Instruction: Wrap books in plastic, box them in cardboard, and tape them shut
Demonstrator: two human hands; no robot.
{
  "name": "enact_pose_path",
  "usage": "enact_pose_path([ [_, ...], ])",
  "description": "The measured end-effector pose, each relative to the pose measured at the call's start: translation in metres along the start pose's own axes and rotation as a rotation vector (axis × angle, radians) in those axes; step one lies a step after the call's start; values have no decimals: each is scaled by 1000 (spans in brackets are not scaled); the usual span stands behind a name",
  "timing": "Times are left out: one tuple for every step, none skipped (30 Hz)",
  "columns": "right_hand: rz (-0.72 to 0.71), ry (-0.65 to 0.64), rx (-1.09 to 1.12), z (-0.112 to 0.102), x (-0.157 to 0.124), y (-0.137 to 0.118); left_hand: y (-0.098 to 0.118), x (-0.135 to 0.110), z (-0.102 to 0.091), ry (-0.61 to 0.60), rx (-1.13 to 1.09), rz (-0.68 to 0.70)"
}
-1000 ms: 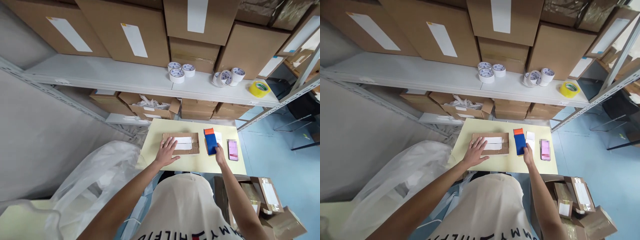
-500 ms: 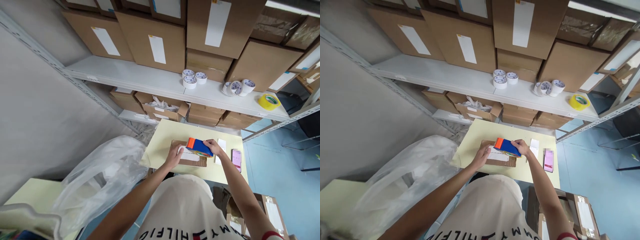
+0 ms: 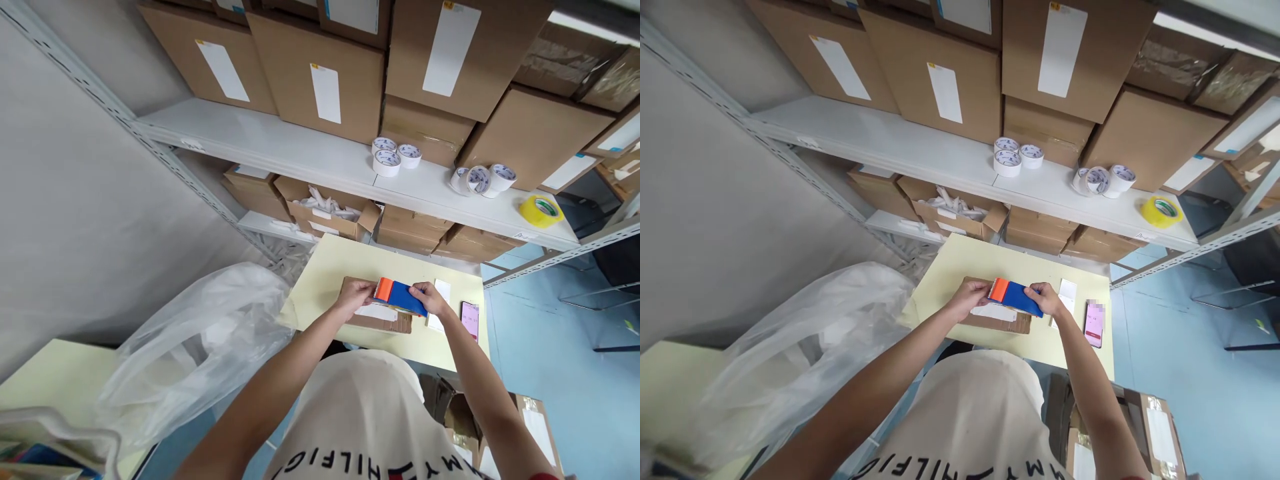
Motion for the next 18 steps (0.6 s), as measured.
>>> enact_pose_path([
  [-1,6,-32,-3,-2,-3,1,0,-4,18,14,39],
  [1,10,-66,-7,-3,-6,2,0,-12,41,24,77],
  [4,13,-104,-11,-6,-8,3,0,-22,72,32,107],
  [7,14,-145,-17,-8,-9,2,1,-36,112,41,128],
  [10,16,-188,-22,-11,-9,1,1,-52,160,60,144],
  [15,18,-232,-27,-13,-8,0,1,-69,213,93,154],
  [23,19,-276,-31,-16,-6,-3,2,-86,266,137,163],
  [30,21,-318,-34,-18,-3,-6,2,-101,304,185,170],
  [35,21,-354,-36,-19,-1,-10,4,-113,326,210,168],
  [39,20,-384,-36,-20,1,-15,6,-122,337,235,168],
  [43,19,-408,-35,-21,3,-20,9,-127,339,254,169],
  [46,19,-426,-34,-21,4,-25,12,-128,338,272,174],
  [47,21,-439,-32,-21,5,-30,16,-128,337,295,184],
  [48,23,-446,-31,-21,5,-34,19,-126,336,320,198],
  [49,26,-449,-30,-20,5,-39,23,-123,337,344,213],
  [50,30,-448,-29,-20,4,-43,25,-121,341,368,228],
  [50,35,-443,-28,-20,4,-47,27,-119,348,390,242],
  [51,41,-438,-28,-21,4,-52,29,-118,361,408,252],
])
Point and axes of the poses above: each hand's wrist, its own x-axis towards the middle knuckle, its own z-axis out of the palm, y = z × x, the point moved 3 cm from there along x, towards the middle knuckle, and after that the axes turned 4 degrees about -x, right-handed, at the moved point
